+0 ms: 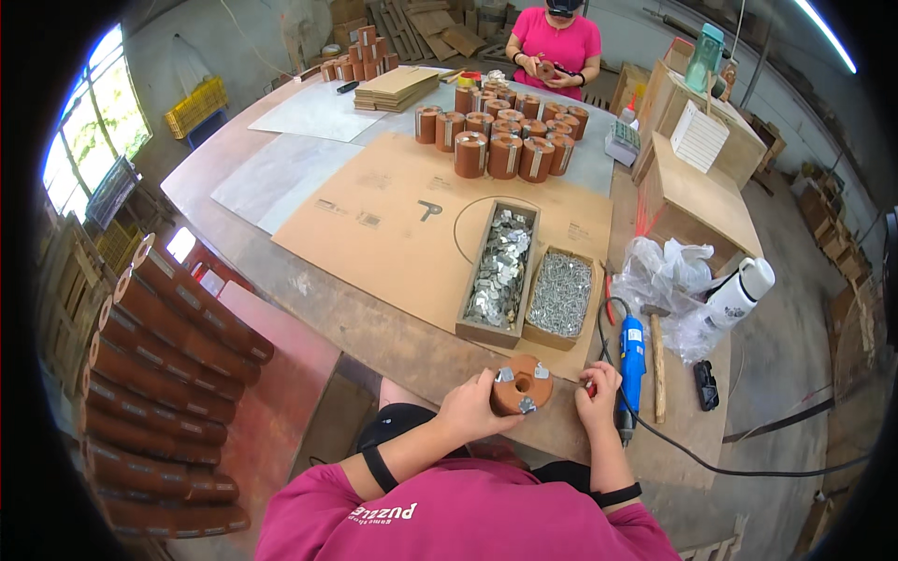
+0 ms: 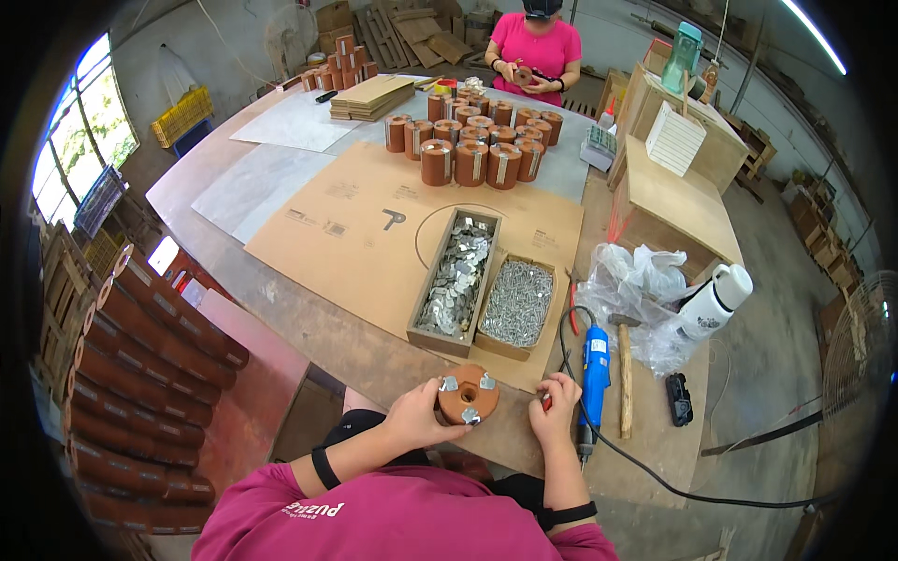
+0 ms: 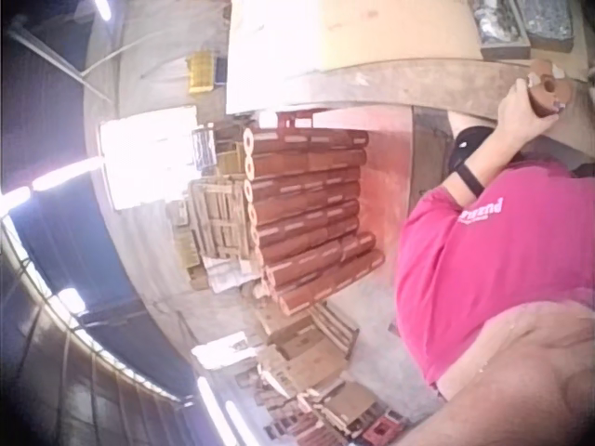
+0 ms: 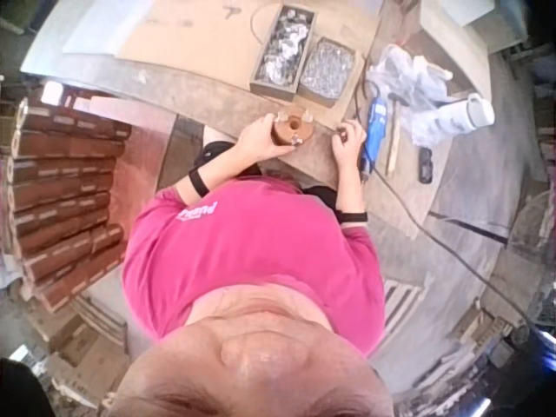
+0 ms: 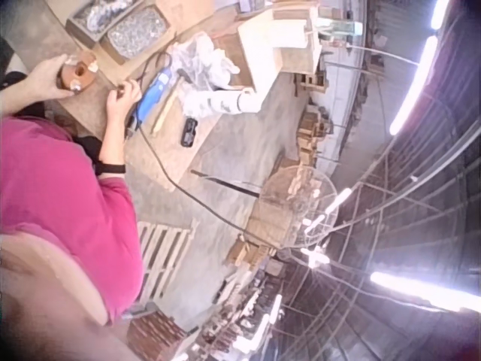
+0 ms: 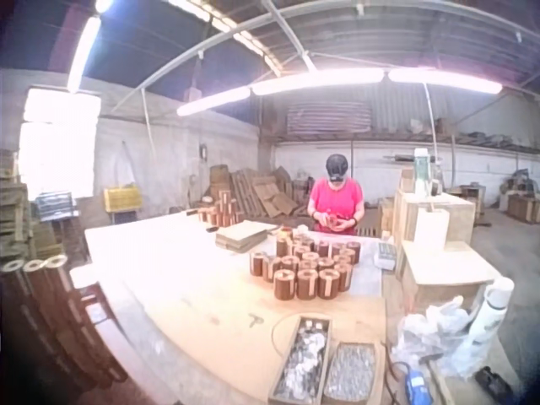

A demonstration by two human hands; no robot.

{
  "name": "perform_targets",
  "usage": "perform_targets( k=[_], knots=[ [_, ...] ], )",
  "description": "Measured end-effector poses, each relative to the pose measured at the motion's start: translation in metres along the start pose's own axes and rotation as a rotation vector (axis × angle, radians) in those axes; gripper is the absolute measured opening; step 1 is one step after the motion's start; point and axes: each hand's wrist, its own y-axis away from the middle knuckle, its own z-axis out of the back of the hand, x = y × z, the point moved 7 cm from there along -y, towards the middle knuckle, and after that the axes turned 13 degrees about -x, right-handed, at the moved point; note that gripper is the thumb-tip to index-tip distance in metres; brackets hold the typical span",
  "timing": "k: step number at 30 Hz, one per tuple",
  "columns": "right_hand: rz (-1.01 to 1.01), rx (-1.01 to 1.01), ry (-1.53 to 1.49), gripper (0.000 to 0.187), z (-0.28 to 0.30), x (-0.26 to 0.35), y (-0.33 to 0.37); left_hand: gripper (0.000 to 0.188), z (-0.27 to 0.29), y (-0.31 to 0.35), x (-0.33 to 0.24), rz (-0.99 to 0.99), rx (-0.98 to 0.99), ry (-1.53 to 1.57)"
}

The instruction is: Attaching metal brackets and screws to wooden cylindrical parts at a workbench.

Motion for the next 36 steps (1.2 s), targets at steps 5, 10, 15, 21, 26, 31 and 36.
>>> perform_targets(
  k=[5, 10, 15, 21, 26, 31, 36],
  knots=[
    [0.074, -0.168, 0.138, 0.014, -0.002, 0.002, 0.003, 0.060, 0.019, -0.011, 0.006, -0.011, -0.015, 0.192],
    [0.050, -0.191, 0.151, 0.012, -0.003, 0.004, 0.002, 0.065, 0.108, -0.075, 0.000, -0.026, -0.295, 0.435],
    [0.028, -0.179, 0.175, 0.012, -0.003, 0.005, -0.001, 0.065, 0.147, -0.194, 0.037, 0.072, -0.444, 0.229],
    [-0.006, -0.062, 0.222, 0.011, -0.005, 0.012, -0.002, 0.067, 0.103, -0.312, 0.122, 0.170, -0.452, 0.060],
    [0.043, -0.023, 0.351, 0.017, -0.003, 0.024, -0.014, 0.069, 0.043, -0.379, 0.145, 0.175, -0.461, -0.031],
    [-0.093, 0.051, 0.320, 0.014, -0.008, 0.031, -0.025, 0.065, 0.008, -0.437, 0.155, 0.232, -0.489, 0.032],
    [-0.099, 0.063, 0.343, 0.017, -0.010, 0.027, -0.027, 0.070, 0.003, -0.481, 0.167, 0.214, -0.525, 0.087]
  ],
)
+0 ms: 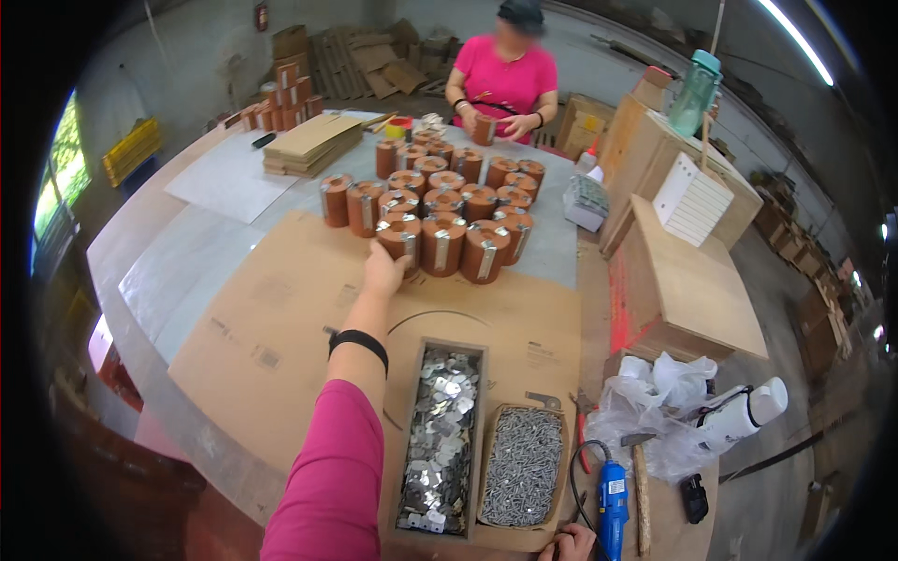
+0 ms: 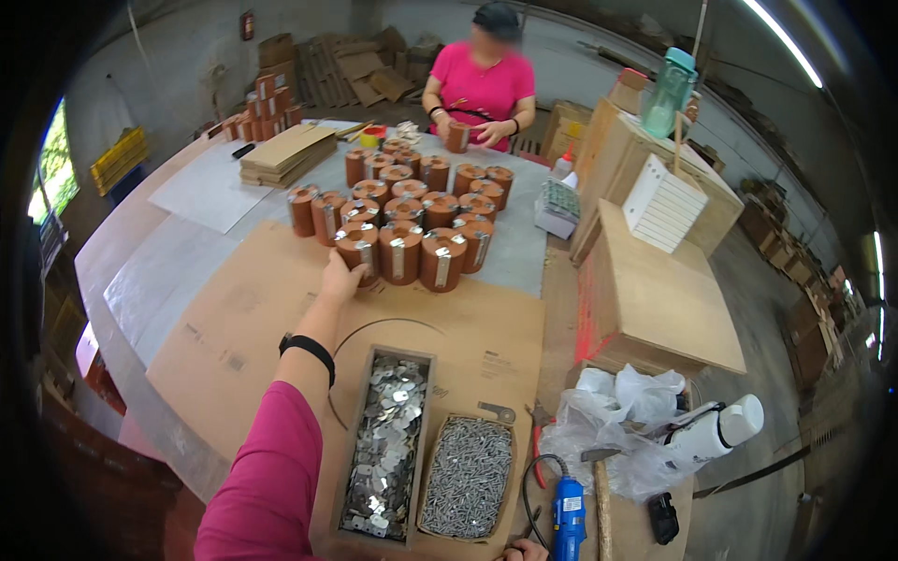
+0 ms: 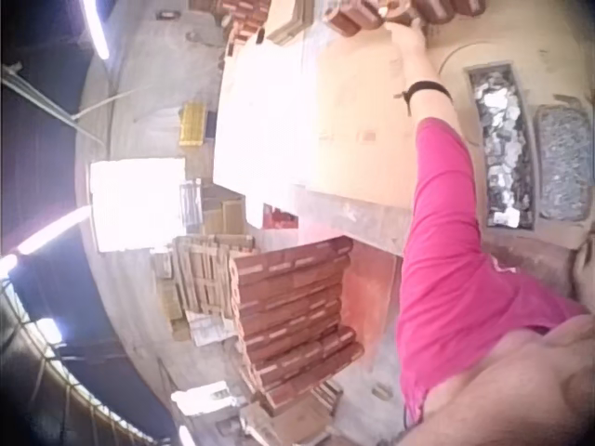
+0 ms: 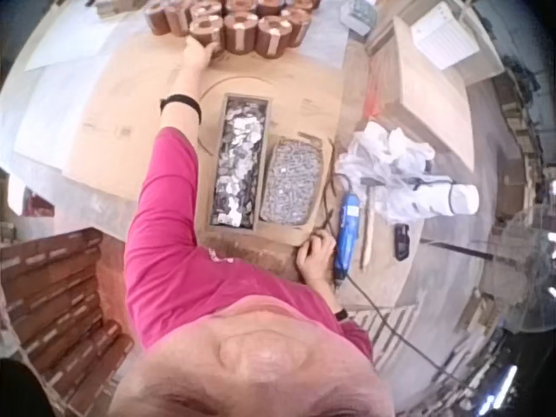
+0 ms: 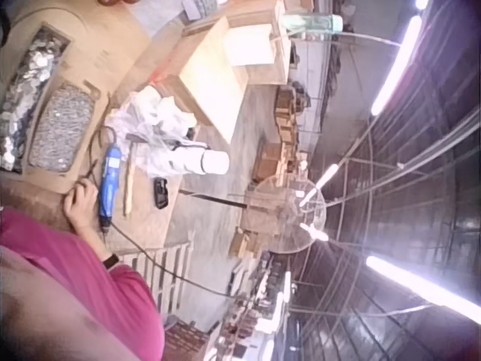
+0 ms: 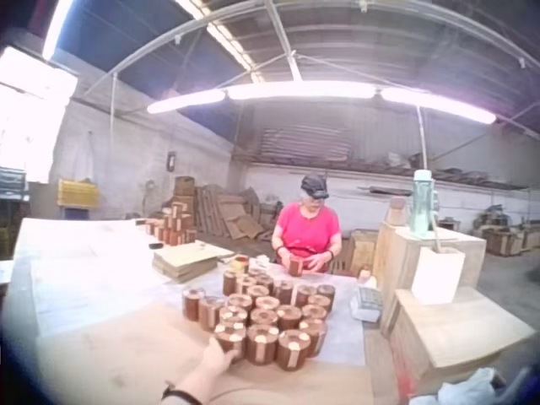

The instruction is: Attaching metal brackets and screws to wooden cylindrical parts at a workbench.

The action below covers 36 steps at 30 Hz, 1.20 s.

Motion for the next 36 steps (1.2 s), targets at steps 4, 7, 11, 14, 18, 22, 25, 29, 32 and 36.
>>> perform_targets(
  k=[4, 7, 11, 14, 18, 22, 25, 29, 32, 36],
  knots=[
    [-0.002, -0.029, -0.038, 0.017, 0.000, -0.001, 0.001, 0.076, -0.036, -0.009, 0.030, 0.085, 0.191, 0.418],
    [0.012, -0.020, -0.040, 0.017, 0.007, 0.001, 0.004, 0.072, -0.029, 0.014, 0.011, -0.019, 0.334, 0.453],
    [0.075, -0.066, -0.060, 0.015, 0.010, 0.001, 0.011, 0.069, 0.055, 0.041, -0.040, -0.042, 0.371, 0.243],
    [0.147, -0.044, -0.141, 0.011, 0.006, 0.008, 0.008, 0.069, 0.142, 0.065, -0.026, -0.063, 0.336, 0.247],
    [0.107, -0.116, -0.090, 0.014, 0.010, 0.000, 0.012, 0.060, 0.268, 0.125, -0.022, -0.114, 0.226, 0.084],
    [0.146, -0.160, -0.107, 0.018, 0.008, -0.003, 0.015, 0.052, 0.411, 0.202, 0.062, 0.037, 0.040, -0.155],
    [0.296, -0.223, -0.119, 0.019, 0.002, -0.005, 0.019, 0.041, 0.529, 0.293, 0.139, 0.216, -0.225, -0.439],
    [0.440, -0.285, -0.131, 0.017, -0.001, -0.008, 0.022, 0.037, 0.644, 0.435, 0.185, 0.514, -0.666, -0.736],
    [0.508, -0.313, -0.135, 0.019, 0.002, -0.005, 0.026, 0.043, 0.691, 0.516, 0.217, 0.765, -0.831, -0.771],
    [0.491, -0.275, -0.116, 0.024, -0.001, -0.014, 0.028, 0.050, 0.720, 0.560, 0.217, 0.969, -1.019, -0.772]
  ],
)
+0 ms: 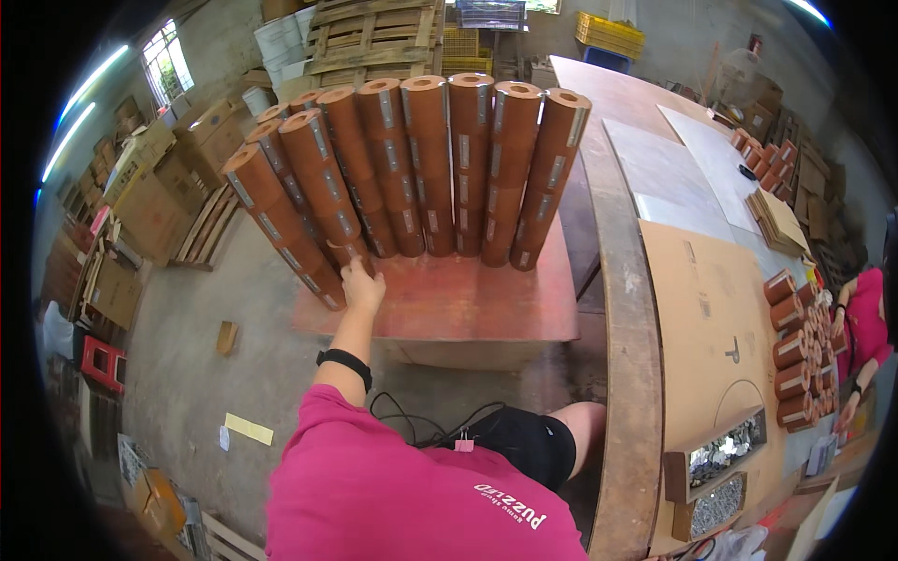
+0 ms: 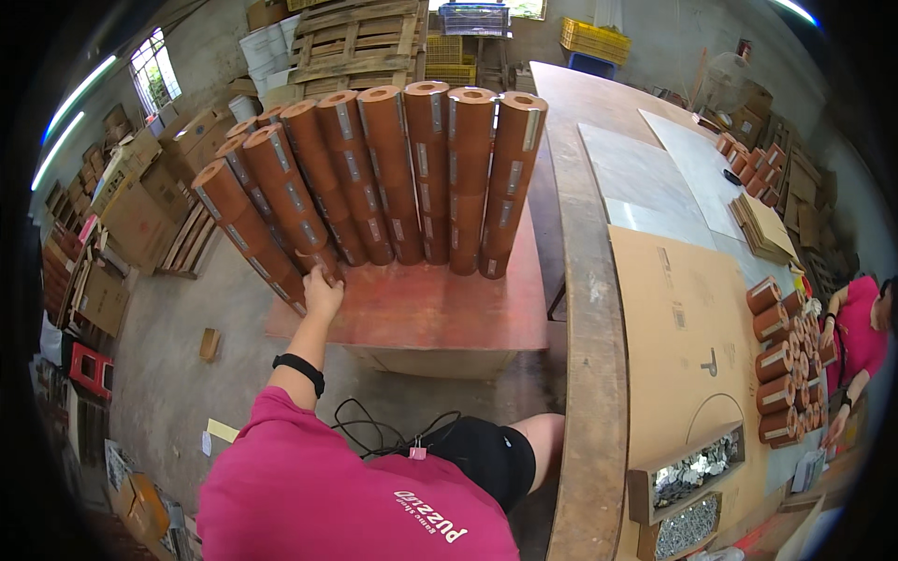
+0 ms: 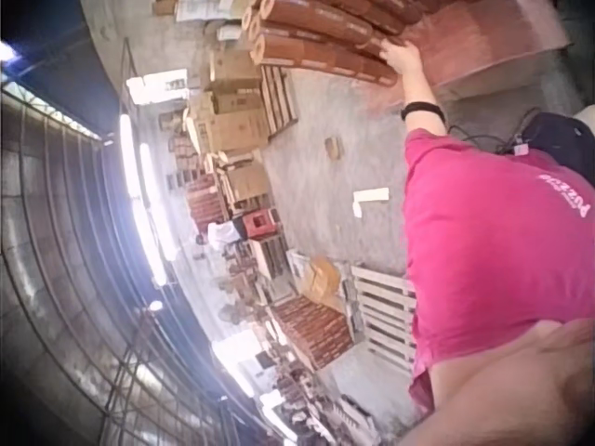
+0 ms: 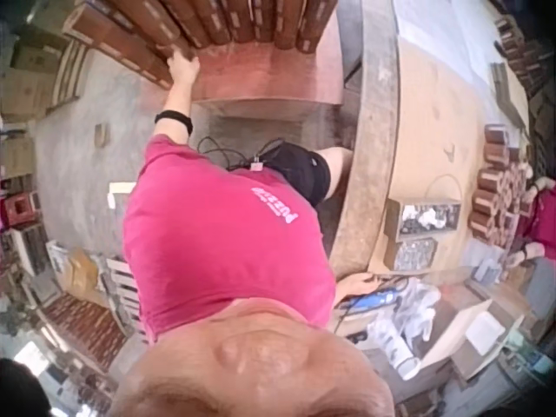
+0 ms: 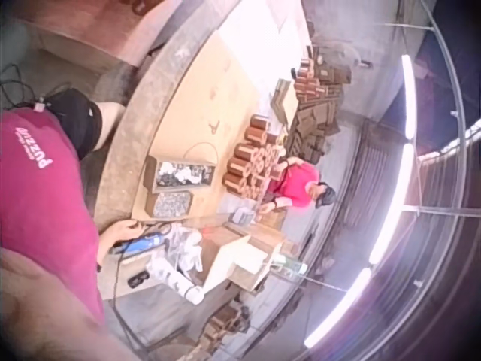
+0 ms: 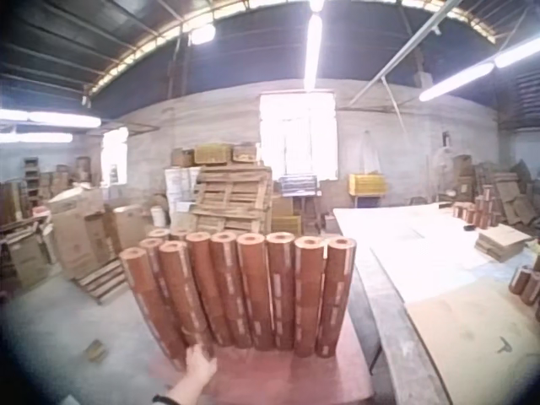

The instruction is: Attaching metal brackets and screws to wooden cylindrical parts at a workbench.

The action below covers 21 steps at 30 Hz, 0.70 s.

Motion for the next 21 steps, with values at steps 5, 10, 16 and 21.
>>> perform_targets(
  k=[5, 10, 16, 21],
  knots=[
    [-0.023, -0.034, 0.010, 0.026, 0.002, -0.011, 0.005, 0.054, 0.084, -0.036, -0.064, -0.413, -0.609, 0.173],
    [0.030, -0.080, 0.082, 0.022, 0.003, -0.009, 0.003, 0.054, 0.140, -0.082, -0.104, -0.471, -0.795, 0.250],
    [0.032, -0.161, 0.013, 0.018, 0.015, 0.016, -0.011, 0.045, 0.136, -0.071, -0.146, -0.466, -0.587, 0.517],
    [0.031, -0.251, 0.000, 0.018, 0.025, 0.026, -0.012, 0.030, 0.107, -0.030, -0.263, -0.726, -0.247, 0.865]
  ],
)
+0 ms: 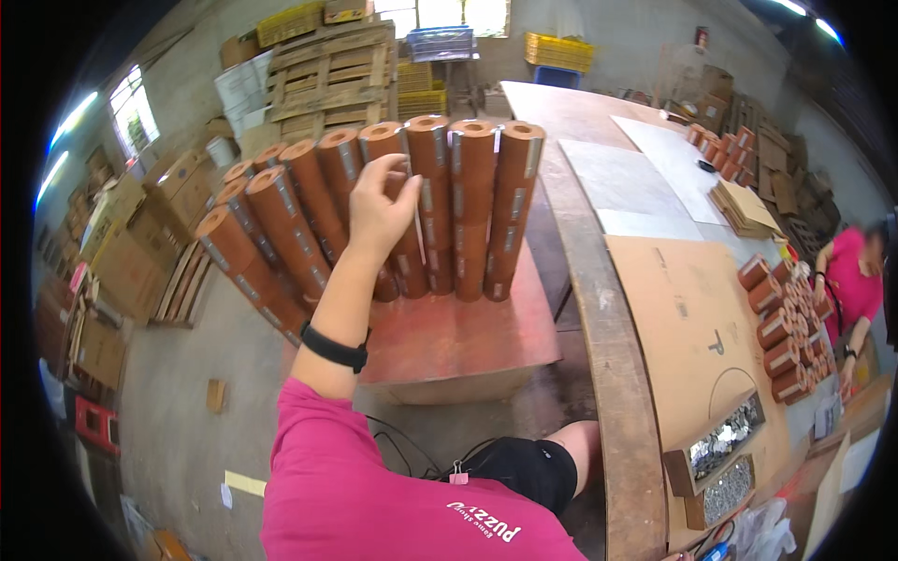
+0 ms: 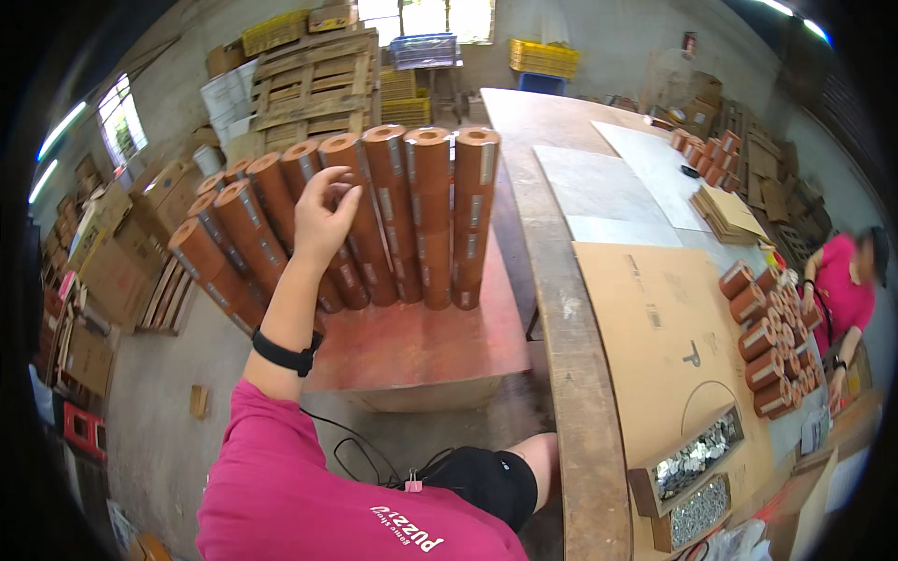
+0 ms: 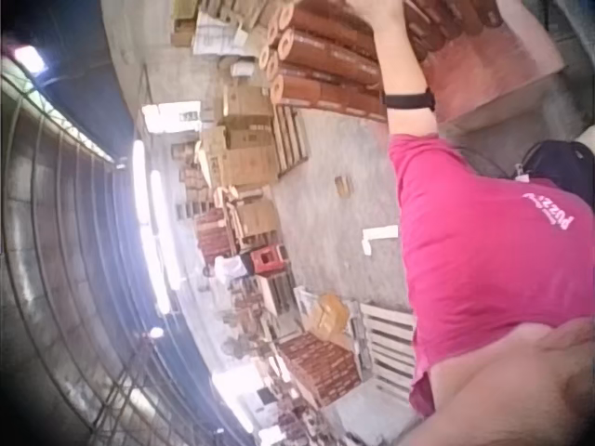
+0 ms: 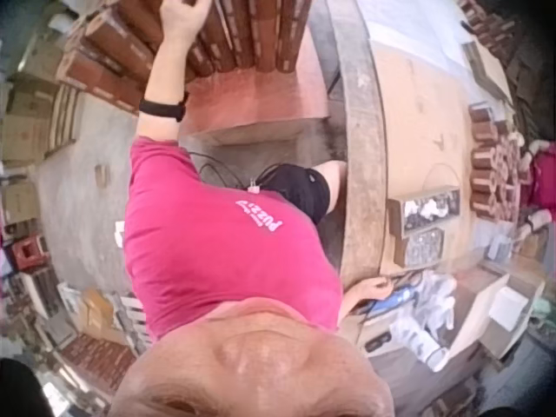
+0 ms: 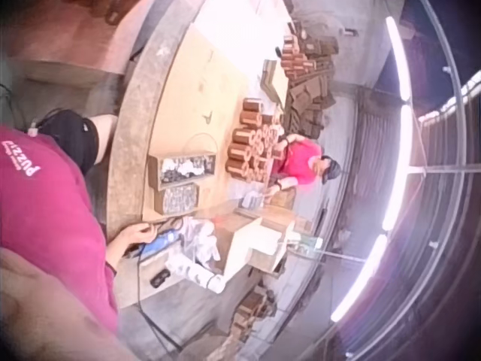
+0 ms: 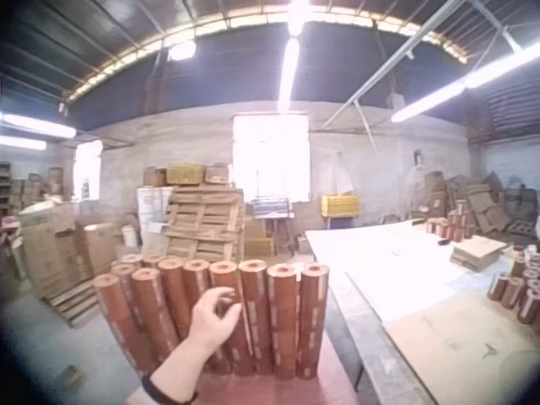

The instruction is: Attaching metal brackets and screws to wooden cylindrical parts at a workbench.

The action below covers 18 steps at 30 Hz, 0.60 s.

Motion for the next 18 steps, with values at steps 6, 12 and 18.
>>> perform_targets(
  k=[6, 12, 18],
  knots=[
    [-0.017, -0.041, 0.095, 0.014, 0.005, 0.004, -0.002, 0.038, -0.151, -0.019, -0.023, -0.216, 0.346, -0.260],
    [-0.062, 0.001, 0.131, 0.013, 0.001, -0.006, 0.001, 0.056, -0.221, -0.016, -0.024, -0.104, 0.595, -0.847],
    [-0.327, 0.180, 0.116, 0.014, -0.007, -0.052, 0.047, 0.060, -0.224, -0.014, -0.020, -0.081, 0.562, -0.888]
  ],
)
